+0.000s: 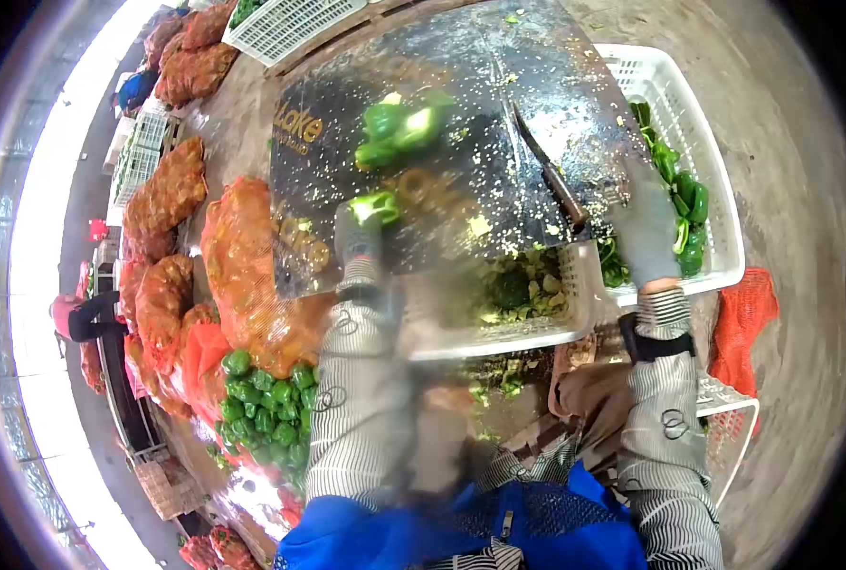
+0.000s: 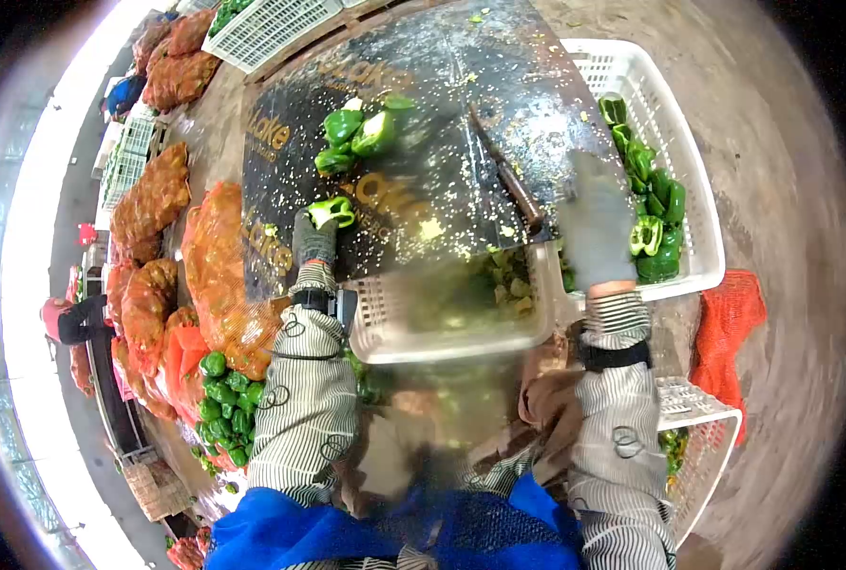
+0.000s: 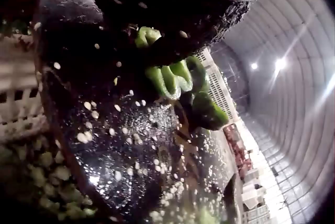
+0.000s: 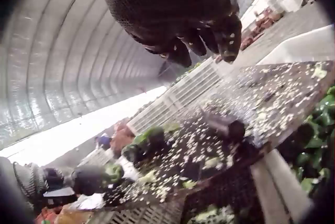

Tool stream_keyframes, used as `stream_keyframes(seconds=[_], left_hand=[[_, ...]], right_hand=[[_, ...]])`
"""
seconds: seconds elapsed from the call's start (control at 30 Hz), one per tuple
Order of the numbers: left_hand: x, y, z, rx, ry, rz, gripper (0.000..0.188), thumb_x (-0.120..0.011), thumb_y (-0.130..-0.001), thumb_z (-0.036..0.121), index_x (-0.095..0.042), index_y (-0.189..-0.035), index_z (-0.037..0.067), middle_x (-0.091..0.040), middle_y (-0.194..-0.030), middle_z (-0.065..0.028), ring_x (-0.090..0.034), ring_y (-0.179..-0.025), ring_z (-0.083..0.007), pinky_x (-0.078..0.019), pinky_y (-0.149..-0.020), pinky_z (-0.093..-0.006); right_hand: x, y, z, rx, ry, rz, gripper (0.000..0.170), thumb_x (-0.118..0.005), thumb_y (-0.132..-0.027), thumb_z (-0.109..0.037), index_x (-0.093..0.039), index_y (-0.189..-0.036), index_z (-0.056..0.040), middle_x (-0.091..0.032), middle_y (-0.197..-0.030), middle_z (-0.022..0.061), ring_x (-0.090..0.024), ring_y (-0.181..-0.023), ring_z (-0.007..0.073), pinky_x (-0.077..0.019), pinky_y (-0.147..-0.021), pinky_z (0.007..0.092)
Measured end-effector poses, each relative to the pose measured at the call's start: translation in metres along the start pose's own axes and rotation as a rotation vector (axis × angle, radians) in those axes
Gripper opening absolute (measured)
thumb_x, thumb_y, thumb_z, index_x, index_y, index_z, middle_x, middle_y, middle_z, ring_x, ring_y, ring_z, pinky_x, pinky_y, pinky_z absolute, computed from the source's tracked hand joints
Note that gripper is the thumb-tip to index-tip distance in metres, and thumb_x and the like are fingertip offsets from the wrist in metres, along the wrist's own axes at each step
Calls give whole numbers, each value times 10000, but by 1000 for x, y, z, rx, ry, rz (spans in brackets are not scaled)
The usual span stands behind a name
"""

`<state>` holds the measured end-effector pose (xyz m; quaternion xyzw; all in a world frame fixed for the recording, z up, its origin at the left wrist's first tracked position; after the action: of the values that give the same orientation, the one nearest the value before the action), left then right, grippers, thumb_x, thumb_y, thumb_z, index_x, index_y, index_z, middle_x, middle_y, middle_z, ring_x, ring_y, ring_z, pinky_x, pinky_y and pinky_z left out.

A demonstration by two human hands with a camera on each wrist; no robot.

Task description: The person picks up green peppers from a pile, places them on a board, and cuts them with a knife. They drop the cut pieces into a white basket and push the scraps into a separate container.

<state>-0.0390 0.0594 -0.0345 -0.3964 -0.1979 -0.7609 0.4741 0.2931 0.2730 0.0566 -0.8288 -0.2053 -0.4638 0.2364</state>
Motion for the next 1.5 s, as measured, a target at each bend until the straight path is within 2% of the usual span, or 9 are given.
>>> stream_keyframes(seconds=[0.17,0.27,0.43,0.7,0.77,0.9,1.0,1.27,1.5], left_hand=[[-6,49,53,-40,-115,-174,417,-671,-816,194,-586,-1209,81,-652,-1107,-166,-638,-1014,-312,-506,-901,-374],[11,94,93,-543,14,19,328,-671,-853,112,-577,-1161,52,-625,-1087,-125,-631,-964,-277,-506,-874,-362],[47,139,131,-721,177,216,310,-688,-861,57,-559,-1142,48,-623,-1055,-95,-622,-919,-199,-516,-801,-313],[44,154,114,8,1365,-120,218,-610,-950,146,-623,-1130,23,-654,-939,-42,-635,-812,-102,-532,-719,-237],[40,146,97,55,1082,-339,256,-620,-947,210,-622,-1125,27,-660,-948,-43,-649,-793,-112,-549,-669,-243],[65,153,116,801,1821,-348,208,-584,-967,198,-574,-1142,86,-592,-815,22,-568,-593,-103,-482,-493,-221],[19,151,66,421,2075,-594,299,-551,-920,72,-551,-1219,74,-591,-932,-15,-581,-729,-130,-507,-634,-229],[15,140,60,354,1810,-369,148,-569,-964,145,-586,-1092,73,-567,-852,-25,-480,-575,-74,-380,-432,-195],[56,146,72,123,1046,-384,342,-678,-874,158,-600,-1194,67,-629,-992,-120,-582,-811,-215,-502,-685,-324]], right_hand=[[-49,27,-68,215,-367,-181,463,-553,-819,18,-505,-1279,-2,-598,-1197,213,-613,-1078,332,-506,-910,422],[-43,35,-95,-4,-708,-573,447,-507,-831,39,-524,-1276,15,-579,-1264,218,-588,-1144,316,-497,-954,402],[-35,42,-109,23,-1061,-433,421,-516,-815,85,-563,-1229,22,-638,-1181,196,-612,-1120,298,-498,-970,389],[-28,50,-144,262,-720,-55,531,-728,-763,-5,-480,-1232,-33,-636,-1006,176,-655,-1010,268,-566,-819,357],[-56,53,-137,502,-676,92,463,-667,-857,-72,-479,-1278,-22,-619,-1043,177,-639,-1031,274,-560,-830,360],[-62,58,-153,363,-804,-214,370,-477,-932,-37,-451,-1298,9,-599,-1117,185,-616,-1004,302,-519,-864,362],[-73,67,-159,500,-477,-110,443,-594,-899,-131,-450,-1300,-10,-570,-1137,199,-625,-983,341,-536,-823,390],[-86,75,-162,402,-718,-335,524,-640,-889,-197,-431,-1343,-41,-611,-1122,192,-622,-1026,326,-483,-918,374],[-88,64,-142,224,-858,-452,618,-412,-758,93,-419,-1370,7,-606,-1170,183,-618,-1016,253,-506,-897,365]])
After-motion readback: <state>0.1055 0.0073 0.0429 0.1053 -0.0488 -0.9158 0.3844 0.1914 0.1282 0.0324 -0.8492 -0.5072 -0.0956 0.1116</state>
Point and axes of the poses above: each hand's wrist, its own y-axis away from the middle knuckle, its own x-axis out of the back of the hand, z = x × y, the point moved 2 cm from there along -y, towards the middle knuckle
